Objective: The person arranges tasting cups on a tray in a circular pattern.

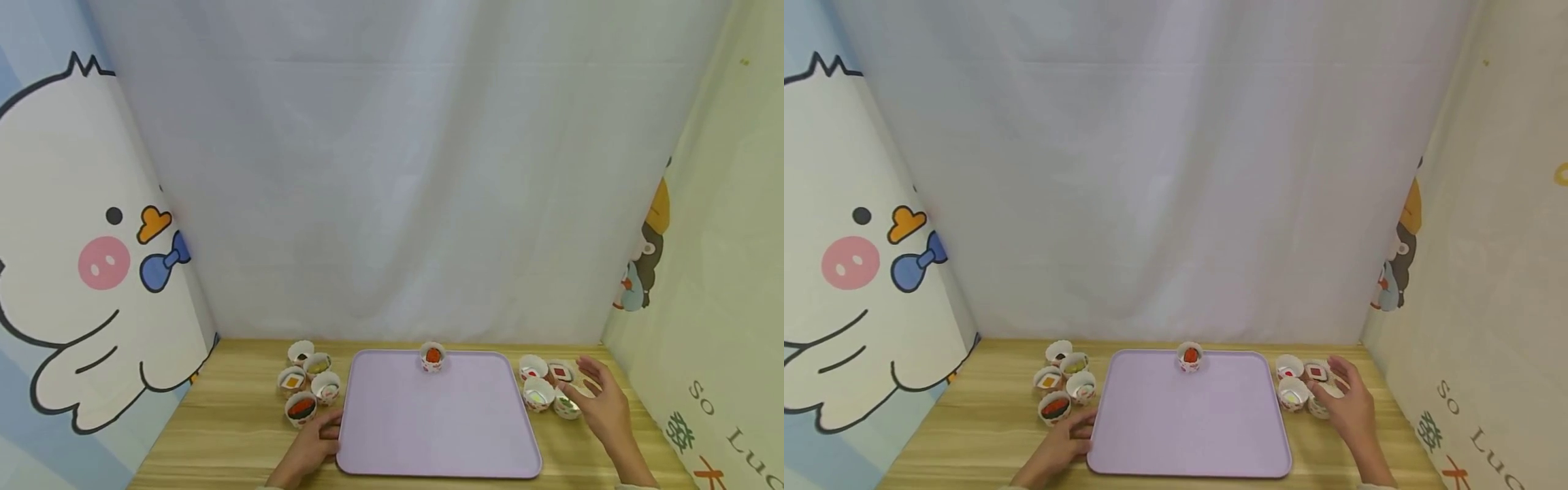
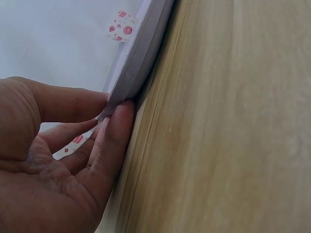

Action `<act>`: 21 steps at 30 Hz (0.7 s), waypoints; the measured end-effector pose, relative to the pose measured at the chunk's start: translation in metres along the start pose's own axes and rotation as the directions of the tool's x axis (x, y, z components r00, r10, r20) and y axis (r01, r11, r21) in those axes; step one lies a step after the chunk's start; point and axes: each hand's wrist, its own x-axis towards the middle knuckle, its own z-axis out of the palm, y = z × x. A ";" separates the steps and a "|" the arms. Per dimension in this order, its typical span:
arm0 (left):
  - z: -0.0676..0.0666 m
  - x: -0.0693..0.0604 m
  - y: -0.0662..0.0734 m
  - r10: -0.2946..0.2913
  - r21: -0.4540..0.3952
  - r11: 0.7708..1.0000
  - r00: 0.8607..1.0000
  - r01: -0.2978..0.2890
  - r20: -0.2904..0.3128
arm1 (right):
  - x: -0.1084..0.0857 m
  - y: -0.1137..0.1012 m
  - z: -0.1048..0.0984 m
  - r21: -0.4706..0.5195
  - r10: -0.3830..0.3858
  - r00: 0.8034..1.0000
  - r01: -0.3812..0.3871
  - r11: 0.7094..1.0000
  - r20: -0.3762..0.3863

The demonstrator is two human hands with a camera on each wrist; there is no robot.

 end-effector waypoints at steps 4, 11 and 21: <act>0.000 0.000 0.001 -0.004 0.008 1.000 1.000 0.004 -0.008 | 0.000 0.011 -0.005 -0.041 0.095 0.995 -0.094 0.995 0.021; 0.000 0.000 0.001 -0.001 0.001 1.000 1.000 0.001 0.006 | 0.000 0.031 -0.007 -0.019 0.195 0.975 -0.194 0.981 0.105; 0.000 0.001 -0.001 -0.012 0.013 1.000 1.000 0.012 -0.011 | 0.003 0.057 -0.001 -0.009 0.198 0.963 -0.200 0.980 0.182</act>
